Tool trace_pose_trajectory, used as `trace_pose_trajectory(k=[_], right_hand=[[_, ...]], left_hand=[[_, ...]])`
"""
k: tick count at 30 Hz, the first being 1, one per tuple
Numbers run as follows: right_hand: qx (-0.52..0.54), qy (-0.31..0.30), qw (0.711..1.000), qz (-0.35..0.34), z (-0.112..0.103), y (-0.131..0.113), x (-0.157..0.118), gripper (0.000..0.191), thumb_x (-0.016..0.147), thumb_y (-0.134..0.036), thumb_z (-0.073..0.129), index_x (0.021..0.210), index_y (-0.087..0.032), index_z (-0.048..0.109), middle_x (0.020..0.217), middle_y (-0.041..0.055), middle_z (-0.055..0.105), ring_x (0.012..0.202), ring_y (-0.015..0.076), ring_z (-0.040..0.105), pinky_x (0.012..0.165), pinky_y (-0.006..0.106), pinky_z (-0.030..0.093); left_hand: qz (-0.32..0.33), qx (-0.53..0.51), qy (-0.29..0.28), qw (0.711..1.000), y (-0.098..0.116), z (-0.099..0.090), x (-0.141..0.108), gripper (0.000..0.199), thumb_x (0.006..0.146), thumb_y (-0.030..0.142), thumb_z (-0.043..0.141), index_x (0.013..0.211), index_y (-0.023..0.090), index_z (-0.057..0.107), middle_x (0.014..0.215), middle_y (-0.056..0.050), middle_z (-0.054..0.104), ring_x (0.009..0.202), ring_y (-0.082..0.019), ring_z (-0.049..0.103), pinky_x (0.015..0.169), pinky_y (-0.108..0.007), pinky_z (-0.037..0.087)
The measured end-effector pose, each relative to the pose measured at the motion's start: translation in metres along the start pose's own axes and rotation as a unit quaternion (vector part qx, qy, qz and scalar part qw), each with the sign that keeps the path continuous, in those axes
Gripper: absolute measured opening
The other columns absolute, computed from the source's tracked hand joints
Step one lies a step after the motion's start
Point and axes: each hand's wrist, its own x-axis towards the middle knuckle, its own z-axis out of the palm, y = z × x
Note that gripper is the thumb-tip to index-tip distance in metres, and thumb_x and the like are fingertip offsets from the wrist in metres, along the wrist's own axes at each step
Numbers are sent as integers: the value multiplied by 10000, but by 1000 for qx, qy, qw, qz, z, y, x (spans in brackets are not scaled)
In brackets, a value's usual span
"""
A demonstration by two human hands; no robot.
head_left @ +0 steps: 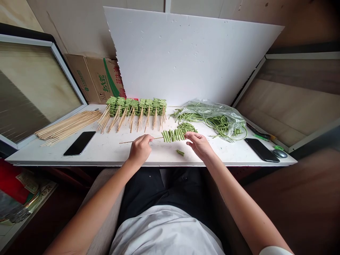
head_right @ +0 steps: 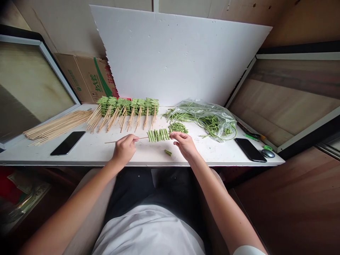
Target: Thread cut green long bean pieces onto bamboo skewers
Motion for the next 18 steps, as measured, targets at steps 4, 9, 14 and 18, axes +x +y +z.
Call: trace_pose_trajectory(k=[4, 9, 14, 18], right_hand=[[-14, 3, 1000, -13, 3, -1, -1, 331, 669, -523, 909, 813, -248, 794, 932, 59, 740, 948, 221, 636, 729, 305, 476], [-35, -8, 999, -36, 5, 0, -2, 302, 698, -513, 893, 806, -246, 802, 957, 67, 762, 944, 230, 656, 721, 325, 478], [-39, -2, 999, -18, 6, -1, -4, 318, 686, -523, 899, 822, -250, 809, 953, 68, 767, 942, 235, 659, 722, 328, 487], [-35, 6, 999, -2, 7, -2, -5, 312, 684, -520, 898, 801, -246, 808, 937, 63, 760, 914, 219, 646, 712, 316, 466]], left_hand=[[4, -5, -8, 1000, -3, 0, 0, 438, 722, -95, 410, 911, 206, 666, 851, -34, 756, 843, -201, 756, 747, -297, 602], [-6, -1, -10, 1000, -7, 0, 0, 419, 726, -85, 409, 899, 209, 653, 832, -33, 740, 821, -199, 741, 748, -295, 602], [-6, -7, 5, 1000, -8, 3, 0, 388, 718, -86, 404, 847, 221, 603, 835, -36, 731, 835, -206, 738, 747, -304, 605], [13, 10, 2, 1000, -8, 3, -1, 405, 702, -100, 393, 846, 223, 590, 827, -38, 721, 838, -218, 727, 763, -322, 599]])
